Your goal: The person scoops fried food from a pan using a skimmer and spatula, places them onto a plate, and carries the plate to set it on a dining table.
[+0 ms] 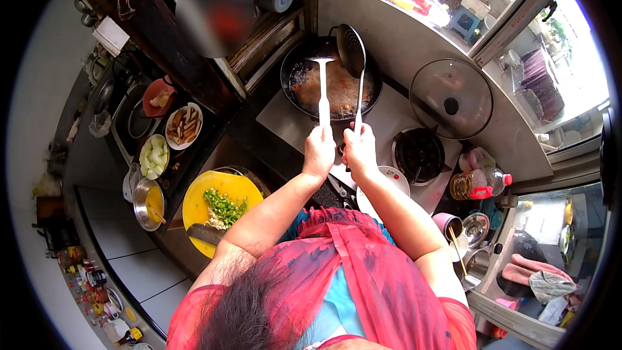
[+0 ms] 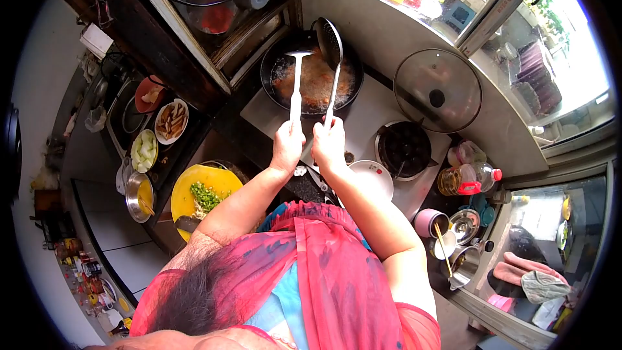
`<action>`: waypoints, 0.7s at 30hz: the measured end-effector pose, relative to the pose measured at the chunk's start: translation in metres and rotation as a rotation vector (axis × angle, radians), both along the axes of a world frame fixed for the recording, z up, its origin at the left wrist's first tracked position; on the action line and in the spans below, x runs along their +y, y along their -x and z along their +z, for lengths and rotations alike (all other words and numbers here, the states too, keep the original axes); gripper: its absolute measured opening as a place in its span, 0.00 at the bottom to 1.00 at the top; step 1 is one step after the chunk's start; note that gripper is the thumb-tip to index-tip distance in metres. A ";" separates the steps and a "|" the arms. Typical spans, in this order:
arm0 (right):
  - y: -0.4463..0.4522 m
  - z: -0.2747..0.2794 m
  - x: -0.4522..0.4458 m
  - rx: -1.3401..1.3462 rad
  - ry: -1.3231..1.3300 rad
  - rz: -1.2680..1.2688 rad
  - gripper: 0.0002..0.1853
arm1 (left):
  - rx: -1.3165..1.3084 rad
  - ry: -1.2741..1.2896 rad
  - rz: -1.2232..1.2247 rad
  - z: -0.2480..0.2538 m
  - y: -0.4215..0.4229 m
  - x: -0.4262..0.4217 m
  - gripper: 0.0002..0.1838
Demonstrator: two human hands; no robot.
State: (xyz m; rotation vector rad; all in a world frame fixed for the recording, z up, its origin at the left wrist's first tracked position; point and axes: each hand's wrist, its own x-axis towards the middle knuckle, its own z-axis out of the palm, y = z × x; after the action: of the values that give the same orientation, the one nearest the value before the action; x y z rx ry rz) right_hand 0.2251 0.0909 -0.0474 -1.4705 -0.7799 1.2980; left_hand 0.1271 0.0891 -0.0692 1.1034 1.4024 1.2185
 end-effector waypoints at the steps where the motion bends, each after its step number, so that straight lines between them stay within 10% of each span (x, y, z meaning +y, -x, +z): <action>1: 0.000 0.000 0.000 -0.003 -0.003 0.000 0.17 | 0.000 0.000 0.000 0.001 0.000 0.000 0.18; 21: 0.000 0.003 -0.005 0.038 -0.010 0.012 0.18 | 0.048 -0.007 0.038 -0.001 0.002 -0.002 0.18</action>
State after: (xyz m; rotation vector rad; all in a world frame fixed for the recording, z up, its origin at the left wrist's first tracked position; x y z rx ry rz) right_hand 0.2249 0.0858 -0.0446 -1.4313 -0.7696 1.3259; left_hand 0.1249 0.0871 -0.0701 1.1220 1.4630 1.2317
